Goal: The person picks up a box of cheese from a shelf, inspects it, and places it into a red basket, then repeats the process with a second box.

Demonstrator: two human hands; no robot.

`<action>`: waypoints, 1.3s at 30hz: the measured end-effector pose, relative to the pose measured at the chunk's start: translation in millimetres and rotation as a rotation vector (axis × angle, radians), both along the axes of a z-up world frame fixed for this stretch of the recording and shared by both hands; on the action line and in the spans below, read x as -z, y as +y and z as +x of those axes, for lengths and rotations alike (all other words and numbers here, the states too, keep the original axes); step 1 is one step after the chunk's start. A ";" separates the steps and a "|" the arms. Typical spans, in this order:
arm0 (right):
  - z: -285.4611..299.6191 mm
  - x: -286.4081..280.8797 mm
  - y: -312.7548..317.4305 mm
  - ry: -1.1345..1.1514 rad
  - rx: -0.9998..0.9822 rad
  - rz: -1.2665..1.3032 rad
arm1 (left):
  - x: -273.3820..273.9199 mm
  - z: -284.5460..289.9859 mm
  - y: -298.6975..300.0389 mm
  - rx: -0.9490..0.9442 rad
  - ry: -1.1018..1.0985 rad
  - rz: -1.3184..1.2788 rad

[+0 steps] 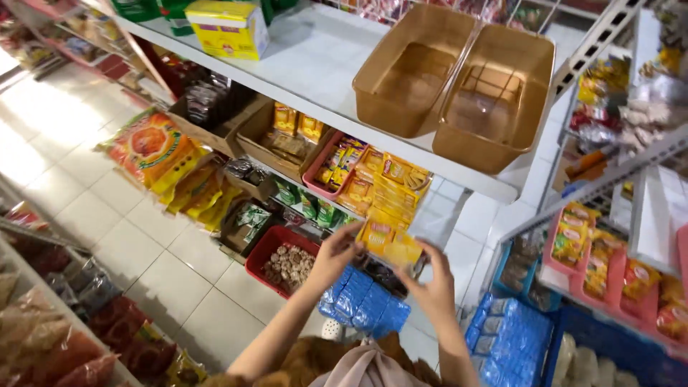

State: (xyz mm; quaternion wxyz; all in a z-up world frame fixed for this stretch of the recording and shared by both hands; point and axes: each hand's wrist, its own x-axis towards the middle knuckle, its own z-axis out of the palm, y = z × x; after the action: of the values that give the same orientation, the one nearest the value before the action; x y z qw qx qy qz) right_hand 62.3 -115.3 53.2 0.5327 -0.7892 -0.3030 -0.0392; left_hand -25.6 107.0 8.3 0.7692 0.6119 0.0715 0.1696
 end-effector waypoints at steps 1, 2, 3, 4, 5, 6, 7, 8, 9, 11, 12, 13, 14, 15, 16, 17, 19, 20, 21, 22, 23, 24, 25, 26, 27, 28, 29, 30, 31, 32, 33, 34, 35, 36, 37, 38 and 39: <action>6.4 -1.1 9.4 -0.033 0.012 0.025 | -2.6 11.8 10.2 0.001 -0.002 0.057; 14.2 -2.3 18.1 -0.078 0.046 0.021 | -5.8 24.8 17.7 0.032 -0.015 0.018; 21.7 -3.3 24.4 -0.124 0.080 0.015 | -8.9 36.6 22.4 0.062 -0.027 -0.022; 32.9 -4.6 33.3 -0.172 0.112 0.013 | -13.3 51.1 29.8 0.089 -0.042 -0.057; 49.0 -6.1 43.3 -0.211 0.135 0.010 | -18.4 69.7 38.1 0.089 -0.068 -0.001; 58.9 -5.3 49.5 -0.234 0.163 -0.001 | -21.1 82.7 42.5 0.095 -0.081 0.048; 64.9 -3.4 53.7 -0.258 0.191 -0.012 | -22.3 92.4 45.5 0.101 -0.095 0.096; 70.5 -0.9 59.0 -0.280 0.219 -0.034 | -22.6 101.2 47.8 0.091 -0.091 0.159; 74.4 2.2 64.8 -0.301 0.247 -0.057 | -22.1 108.4 49.4 0.081 -0.089 0.221; 85.4 5.7 73.3 -0.333 0.294 -0.073 | -21.6 124.5 56.0 0.049 -0.102 0.459; 87.7 8.9 78.3 -0.333 0.316 -0.072 | -19.6 128.6 58.0 0.031 -0.107 0.629; 91.0 11.4 82.0 -0.333 0.338 -0.071 | -17.1 131.8 59.2 0.010 -0.113 0.798; 93.1 13.7 83.6 -0.319 0.351 -0.064 | -13.1 131.0 58.0 -0.001 -0.123 0.782; 94.9 15.2 85.6 -0.306 0.364 -0.058 | -9.0 129.7 56.1 -0.011 -0.132 0.765; 93.4 16.5 86.6 -0.288 0.379 -0.052 | -5.3 128.8 54.8 -0.016 -0.137 0.748; 94.0 16.2 87.8 -0.223 0.362 -0.036 | -2.5 132.6 54.8 -0.006 -0.133 0.708; 97.3 16.3 93.2 -0.086 0.326 0.000 | 4.1 141.5 57.1 0.016 -0.116 0.633; 99.8 17.1 96.5 -0.023 0.357 -0.042 | 6.2 150.3 59.1 0.020 -0.134 0.621; 102.2 19.1 99.6 0.041 0.387 -0.083 | 7.5 160.8 61.4 0.024 -0.151 0.609; 103.1 22.4 100.5 0.109 0.413 -0.127 | 9.8 167.1 62.0 0.025 -0.162 0.595; 107.1 25.1 100.7 0.057 0.364 -0.101 | 11.1 175.4 62.3 0.067 -0.049 0.488; 112.6 27.5 102.9 0.005 0.312 -0.073 | 11.8 185.8 64.5 0.108 0.064 0.384; 113.4 29.9 102.6 -0.047 0.260 -0.046 | 14.8 190.5 65.1 0.150 0.177 0.281; 118.8 28.2 105.0 0.026 0.268 -0.040 | 15.9 199.1 65.9 0.169 0.034 0.267; 120.1 27.4 108.6 0.099 0.274 -0.033 | 18.7 205.7 65.6 0.189 -0.109 0.253; 113.3 29.9 108.7 0.193 0.275 -0.036 | 26.5 202.8 64.1 0.211 -0.229 0.232; 114.9 30.0 107.8 0.159 0.273 -0.067 | 32.2 204.8 64.2 0.184 -0.184 0.261; 118.6 30.7 108.3 0.126 0.268 -0.097 | 37.1 206.2 65.2 0.156 -0.138 0.291; 119.9 32.4 108.6 0.092 0.263 -0.127 | 39.3 205.0 65.2 0.129 -0.092 0.320; 122.5 32.3 109.6 0.049 0.261 -0.139 | 38.7 207.4 66.4 0.137 -0.035 0.304; 124.6 31.6 111.4 0.006 0.259 -0.152 | 36.0 207.4 68.6 0.147 0.022 0.288; 121.5 32.2 109.1 -0.027 0.258 -0.169 | 34.0 202.8 67.4 0.161 0.088 0.270; 120.6 31.2 104.9 0.080 0.244 -0.149 | 30.4 201.5 65.1 0.148 0.009 0.283; 119.6 30.6 102.3 0.190 0.220 -0.132 | 27.5 198.2 64.6 0.129 -0.066 0.293; 117.5 31.9 100.3 0.300 0.195 -0.114 | 25.8 194.2 63.9 0.111 -0.140 0.304; 112.4 36.0 96.6 0.229 0.190 -0.075 | 25.7 188.8 62.1 0.001 -0.185 0.472; 99.4 44.3 91.1 0.157 0.185 -0.037 | 29.1 173.1 61.0 -0.110 -0.232 0.639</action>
State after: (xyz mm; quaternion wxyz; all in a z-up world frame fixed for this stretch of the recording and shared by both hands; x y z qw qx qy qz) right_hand 161.8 -24.3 9.0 0.5342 -0.8242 -0.1870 -0.0206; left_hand 147.4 168.0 -20.8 0.5314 0.7938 -0.0400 0.2931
